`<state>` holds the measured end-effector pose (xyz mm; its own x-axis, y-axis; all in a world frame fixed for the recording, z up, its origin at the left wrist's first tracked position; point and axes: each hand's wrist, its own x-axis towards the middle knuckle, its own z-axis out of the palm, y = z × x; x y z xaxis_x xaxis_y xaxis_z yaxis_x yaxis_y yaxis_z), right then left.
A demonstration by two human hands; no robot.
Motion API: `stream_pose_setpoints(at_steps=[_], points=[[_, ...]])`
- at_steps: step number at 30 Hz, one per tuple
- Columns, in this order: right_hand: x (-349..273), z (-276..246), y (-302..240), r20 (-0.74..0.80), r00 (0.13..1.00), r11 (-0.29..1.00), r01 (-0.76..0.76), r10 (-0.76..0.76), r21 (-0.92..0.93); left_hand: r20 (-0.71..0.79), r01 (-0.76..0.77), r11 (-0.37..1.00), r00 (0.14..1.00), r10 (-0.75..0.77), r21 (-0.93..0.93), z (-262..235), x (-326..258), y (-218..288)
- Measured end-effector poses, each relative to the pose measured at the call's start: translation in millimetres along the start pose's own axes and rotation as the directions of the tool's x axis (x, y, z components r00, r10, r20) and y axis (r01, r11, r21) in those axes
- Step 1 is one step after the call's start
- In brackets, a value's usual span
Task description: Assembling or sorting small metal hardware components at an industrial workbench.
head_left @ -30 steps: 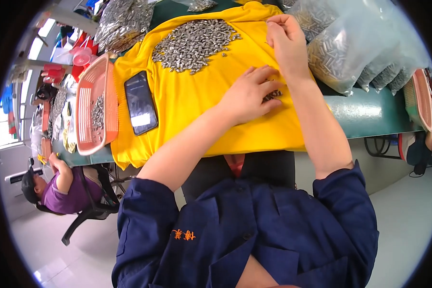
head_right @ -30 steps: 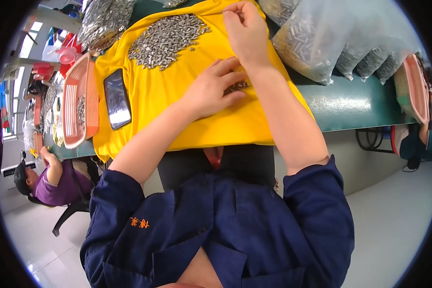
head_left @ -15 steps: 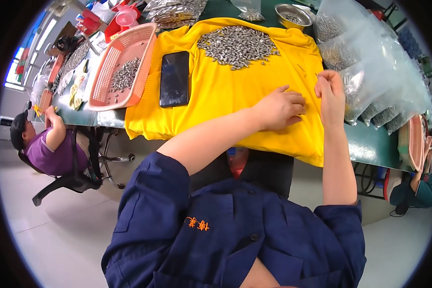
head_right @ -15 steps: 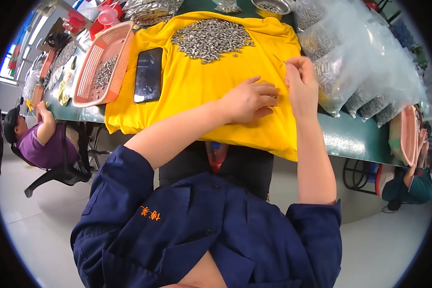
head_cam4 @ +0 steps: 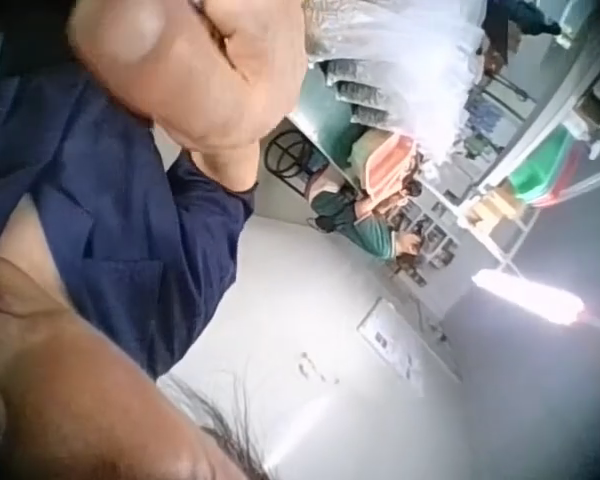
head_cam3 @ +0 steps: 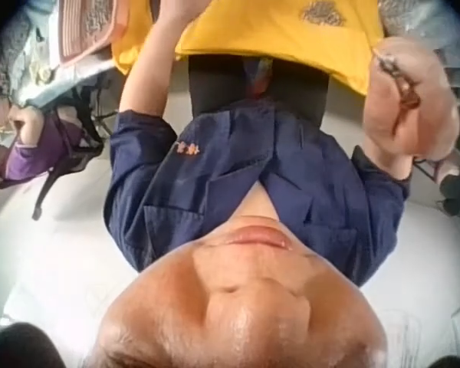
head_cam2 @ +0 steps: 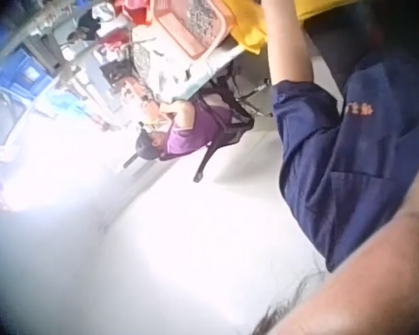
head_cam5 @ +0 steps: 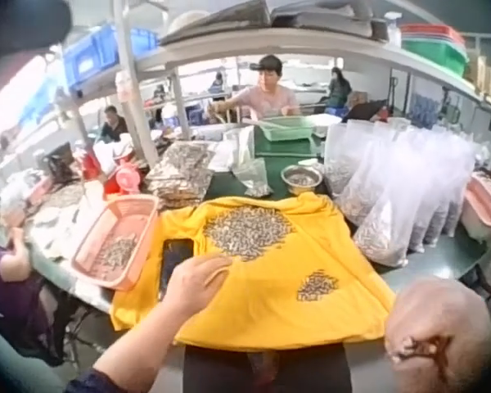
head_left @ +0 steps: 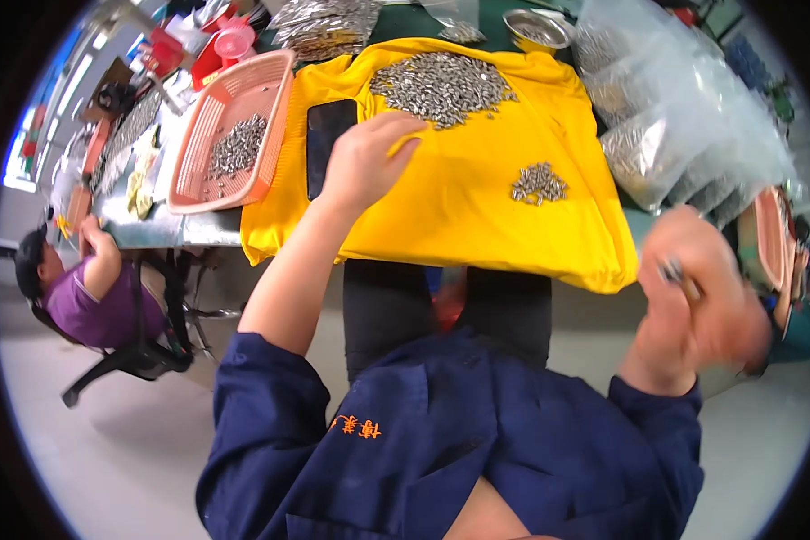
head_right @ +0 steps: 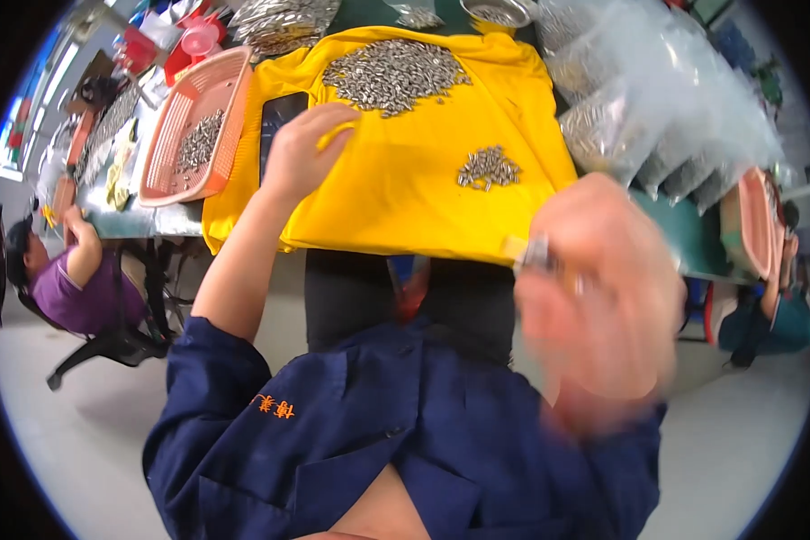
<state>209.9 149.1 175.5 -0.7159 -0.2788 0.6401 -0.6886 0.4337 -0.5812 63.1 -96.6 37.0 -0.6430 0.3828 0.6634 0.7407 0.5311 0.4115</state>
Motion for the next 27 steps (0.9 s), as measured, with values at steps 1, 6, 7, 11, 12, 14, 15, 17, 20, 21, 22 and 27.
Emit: stream_pose_setpoints(at_steps=[1,6,7,11,12,14,15,17,20,21,22,27], points=[[7.8,-3.9,-6.9,0.068,0.969,0.965,0.245,-0.239,-0.095,-0.048,0.019,1.000,0.999,-0.018,0.017,-4.9,-2.5,-1.5],[25.3,-15.6,-60.9,0.578,0.799,0.932,0.066,0.165,-0.357,-0.138,0.075,0.992,0.989,-0.061,0.097,-40.1,-18.7,6.7],[23.2,-12.0,-56.6,0.532,0.846,0.972,0.090,0.039,-0.216,-0.136,0.080,0.991,0.989,-0.065,0.107,-45.3,-19.1,9.7],[29.9,-25.6,-59.8,0.621,0.773,0.984,0.177,-0.132,-0.011,-0.131,0.102,0.984,0.988,-0.084,0.144,-66.4,-22.5,18.3],[30.3,-23.6,-59.2,0.621,0.770,0.984,0.181,-0.143,0.003,-0.145,0.112,0.978,0.986,-0.087,0.174,-72.1,-25.2,18.6],[32.1,-20.1,-57.5,0.620,0.767,0.981,0.191,-0.169,0.030,-0.153,0.117,0.969,0.985,-0.085,0.217,-85.0,-28.9,20.4],[32.7,-24.2,-62.1,0.621,0.768,0.981,0.196,-0.159,0.010,-0.184,0.122,0.970,0.979,-0.084,0.208,-85.1,-24.5,24.2],[34.2,-26.6,-61.8,0.622,0.765,0.978,0.208,-0.167,0.008,-0.225,0.143,0.967,0.970,-0.094,0.213,-92.7,-21.4,34.8],[38.9,-20.7,-51.1,0.629,0.747,0.971,0.234,-0.217,0.057,-0.349,0.174,0.985,0.923,-0.160,0.010,-119.5,-29.2,38.6],[40.2,-20.7,-49.4,0.637,0.739,0.970,0.235,-0.217,0.057,-0.384,0.120,0.989,0.912,-0.145,-0.088,-127.1,-25.5,48.4],[40.9,-24.2,-51.2,0.648,0.733,0.971,0.233,-0.207,0.045,-0.442,0.053,0.976,0.885,-0.145,-0.212,-132.7,-17.3,65.5],[29.5,-16.4,-53.1,0.464,0.869,0.985,0.153,-0.171,0.075,-0.495,-0.453,0.854,0.820,0.286,-0.256,-253.3,-25.9,106.9]])
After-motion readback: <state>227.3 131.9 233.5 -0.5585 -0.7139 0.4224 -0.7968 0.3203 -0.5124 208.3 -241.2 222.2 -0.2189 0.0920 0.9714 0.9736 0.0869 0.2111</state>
